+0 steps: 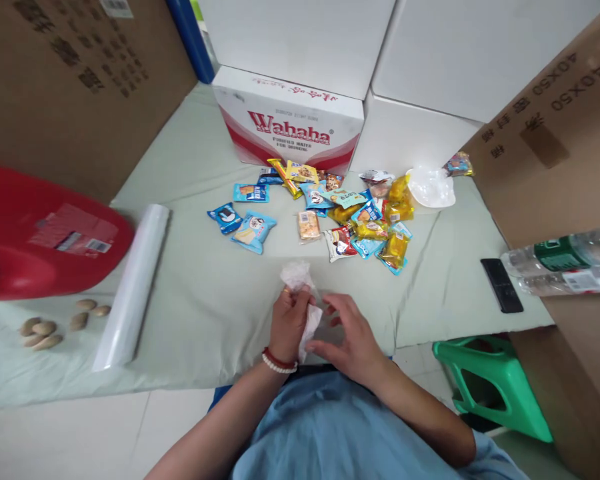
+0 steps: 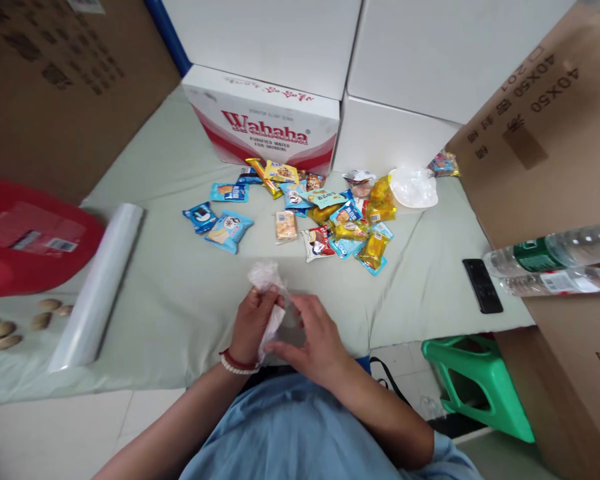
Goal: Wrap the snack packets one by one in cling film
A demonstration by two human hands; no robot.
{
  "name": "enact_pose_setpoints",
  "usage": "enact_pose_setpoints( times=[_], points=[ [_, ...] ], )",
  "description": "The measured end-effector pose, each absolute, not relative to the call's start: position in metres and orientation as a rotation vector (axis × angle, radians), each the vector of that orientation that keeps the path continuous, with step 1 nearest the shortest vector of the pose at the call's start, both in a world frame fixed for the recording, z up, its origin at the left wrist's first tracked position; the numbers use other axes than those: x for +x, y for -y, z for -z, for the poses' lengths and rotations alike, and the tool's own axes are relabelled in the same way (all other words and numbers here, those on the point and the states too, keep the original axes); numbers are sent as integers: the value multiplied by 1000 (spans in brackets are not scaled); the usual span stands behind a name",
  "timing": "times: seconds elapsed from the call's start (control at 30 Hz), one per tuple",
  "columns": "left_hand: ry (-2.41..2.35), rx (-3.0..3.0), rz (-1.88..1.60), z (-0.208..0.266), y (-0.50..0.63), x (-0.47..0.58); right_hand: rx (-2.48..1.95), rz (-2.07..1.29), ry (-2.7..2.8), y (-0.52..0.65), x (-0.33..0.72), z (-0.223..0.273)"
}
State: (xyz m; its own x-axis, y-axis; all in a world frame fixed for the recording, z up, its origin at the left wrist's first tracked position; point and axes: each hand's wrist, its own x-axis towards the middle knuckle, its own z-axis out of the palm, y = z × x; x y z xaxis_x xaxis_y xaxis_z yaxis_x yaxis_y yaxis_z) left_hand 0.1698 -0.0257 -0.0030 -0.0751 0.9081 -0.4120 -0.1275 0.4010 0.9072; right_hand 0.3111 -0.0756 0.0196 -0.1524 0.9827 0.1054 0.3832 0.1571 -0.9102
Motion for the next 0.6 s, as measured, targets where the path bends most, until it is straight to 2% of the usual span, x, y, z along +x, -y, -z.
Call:
enact_pose_setpoints(
  times=[0.2,0.3,0.47,0.6],
  points=[
    [-1528,880,-1055,-1,31,167,-1265,-1359,1443,72,314,-11],
    [-1618,976,-1106,-3,32,167,-1185,-1386,1448,68,312,-18],
    [-1585,1017,-1127,5,32,164,-1250,-1036,1698,64,305,-26],
    [-1571,1121,-1204,17,33,140,-1358,-577,1708,22,368,-45]
  ],
)
